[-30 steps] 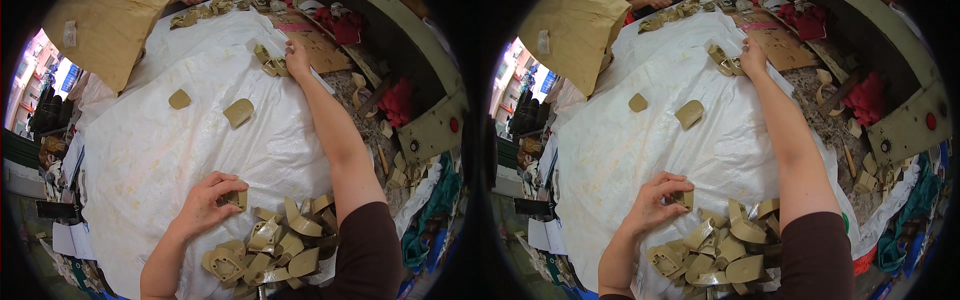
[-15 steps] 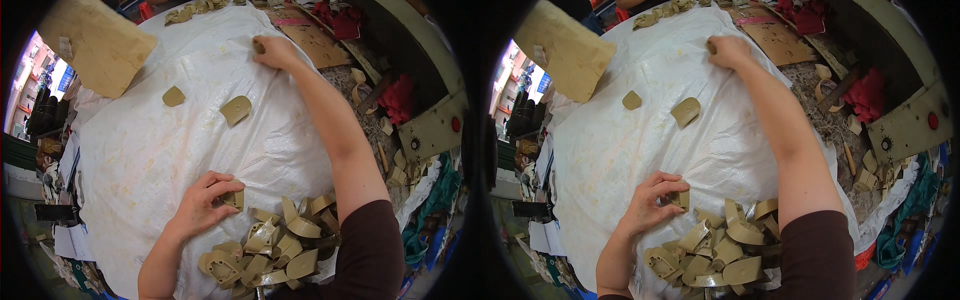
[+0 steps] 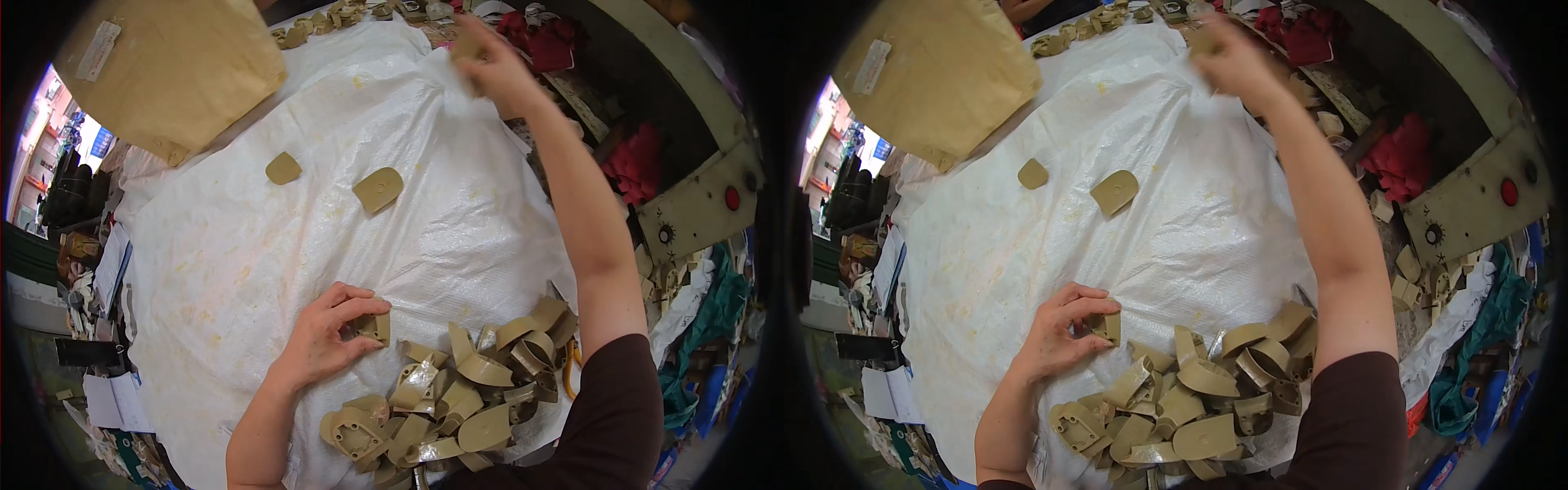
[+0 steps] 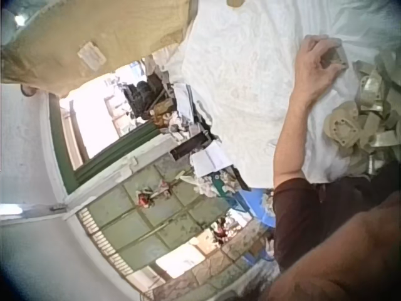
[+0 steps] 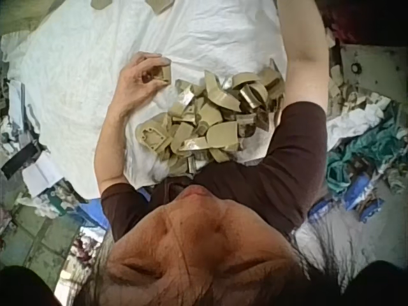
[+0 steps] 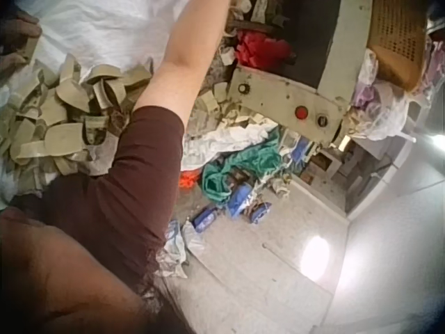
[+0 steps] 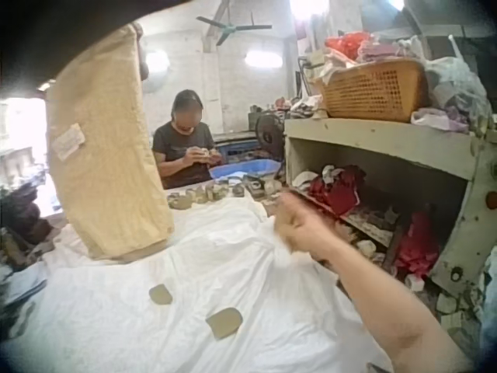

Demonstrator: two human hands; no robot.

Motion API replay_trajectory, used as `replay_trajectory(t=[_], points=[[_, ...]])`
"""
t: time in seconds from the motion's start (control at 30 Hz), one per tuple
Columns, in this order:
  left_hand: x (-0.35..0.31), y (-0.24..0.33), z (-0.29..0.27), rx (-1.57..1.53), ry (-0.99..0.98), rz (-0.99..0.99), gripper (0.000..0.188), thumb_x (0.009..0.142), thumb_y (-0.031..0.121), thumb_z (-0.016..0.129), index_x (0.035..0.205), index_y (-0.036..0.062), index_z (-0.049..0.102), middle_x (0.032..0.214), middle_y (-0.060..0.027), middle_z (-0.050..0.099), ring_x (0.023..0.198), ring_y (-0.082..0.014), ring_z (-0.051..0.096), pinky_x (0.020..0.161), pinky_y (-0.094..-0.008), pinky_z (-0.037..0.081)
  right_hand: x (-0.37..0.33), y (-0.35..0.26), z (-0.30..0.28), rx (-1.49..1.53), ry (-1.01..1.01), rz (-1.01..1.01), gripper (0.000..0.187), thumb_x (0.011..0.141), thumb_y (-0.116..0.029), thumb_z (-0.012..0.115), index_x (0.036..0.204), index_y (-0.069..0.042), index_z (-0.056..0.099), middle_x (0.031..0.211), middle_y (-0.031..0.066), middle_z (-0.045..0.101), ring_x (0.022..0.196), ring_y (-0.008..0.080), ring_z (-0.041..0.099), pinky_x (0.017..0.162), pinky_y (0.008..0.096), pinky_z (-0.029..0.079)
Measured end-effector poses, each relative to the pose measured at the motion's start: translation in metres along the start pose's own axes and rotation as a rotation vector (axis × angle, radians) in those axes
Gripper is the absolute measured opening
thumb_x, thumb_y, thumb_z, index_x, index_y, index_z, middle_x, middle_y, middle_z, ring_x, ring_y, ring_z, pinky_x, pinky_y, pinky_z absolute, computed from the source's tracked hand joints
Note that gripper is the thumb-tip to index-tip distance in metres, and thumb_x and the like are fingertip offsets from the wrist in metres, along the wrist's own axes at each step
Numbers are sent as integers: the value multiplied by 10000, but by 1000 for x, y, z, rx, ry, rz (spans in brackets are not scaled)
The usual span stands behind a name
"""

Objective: The person sorts beige plastic shoe components on a white sack and then repeatedly picks up individual pieces to attach white insoles. The person handles the parts one at a time, pressing the insole into the plastic shell and placing the assembled unit into a blue bin.

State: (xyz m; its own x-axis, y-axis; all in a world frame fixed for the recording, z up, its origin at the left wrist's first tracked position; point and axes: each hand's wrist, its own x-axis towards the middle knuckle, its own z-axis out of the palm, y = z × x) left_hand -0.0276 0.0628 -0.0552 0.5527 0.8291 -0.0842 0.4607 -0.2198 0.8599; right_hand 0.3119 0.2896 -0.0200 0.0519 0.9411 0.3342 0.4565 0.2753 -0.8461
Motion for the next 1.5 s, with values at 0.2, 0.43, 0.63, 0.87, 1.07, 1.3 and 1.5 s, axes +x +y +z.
replay_trajectory(t=[0.2,0.43,0.63,0.87,1.07,1.3,1.5], points=[[2,-1,-1,-5,-10,8,480,632,56,790,1090,150,686,1111,-25,590,901,-120,557,708,-246,454,-75,-99,102,-1092,-708,-479,577,741,-232,652,1296,-347,548,1176,59,591,951,272,644,756,376,528],[-3,3,1,-35,13,-27,485,648,24,774,1107,153,682,1125,-23,588,911,-115,549,728,-247,453,-84,-114,139,-1506,-1009,-388,570,685,-420,724,1229,-299,604,1081,47,603,955,258,642,752,398,517],[-5,0,4,-49,17,-28,493,657,32,775,1123,162,680,1134,-24,589,910,-116,547,750,-248,452,-77,-70,86,-767,-855,-312,573,674,-387,730,1219,-257,609,1102,53,601,1020,244,607,805,374,500],[-8,0,5,-7,48,5,492,671,25,758,1137,153,670,1150,-23,586,888,-117,538,752,-245,449,-63,-29,54,-244,-625,-123,409,753,-219,696,1151,-173,614,1027,42,628,944,175,598,789,312,482],[-4,6,9,-7,52,-9,469,686,17,741,1131,142,664,1153,-17,587,883,-114,539,750,-239,448,-73,-44,-12,165,-133,160,467,795,-201,683,1235,-125,545,960,36,630,757,117,597,645,272,511],[-13,6,8,92,64,-19,409,750,67,722,1140,152,634,1133,-65,593,929,-220,586,792,-320,494,-229,-157,14,-222,-884,-502,540,818,-453,671,1241,-138,552,1239,133,521,1020,321,557,894,431,446],[-13,2,10,16,61,-18,378,807,59,662,1175,125,614,1042,-25,598,868,-135,563,726,-272,468,-274,-163,-21,-340,-801,-611,520,781,-555,656,1147,-188,609,1375,102,396,1275,430,332,974,548,339]])
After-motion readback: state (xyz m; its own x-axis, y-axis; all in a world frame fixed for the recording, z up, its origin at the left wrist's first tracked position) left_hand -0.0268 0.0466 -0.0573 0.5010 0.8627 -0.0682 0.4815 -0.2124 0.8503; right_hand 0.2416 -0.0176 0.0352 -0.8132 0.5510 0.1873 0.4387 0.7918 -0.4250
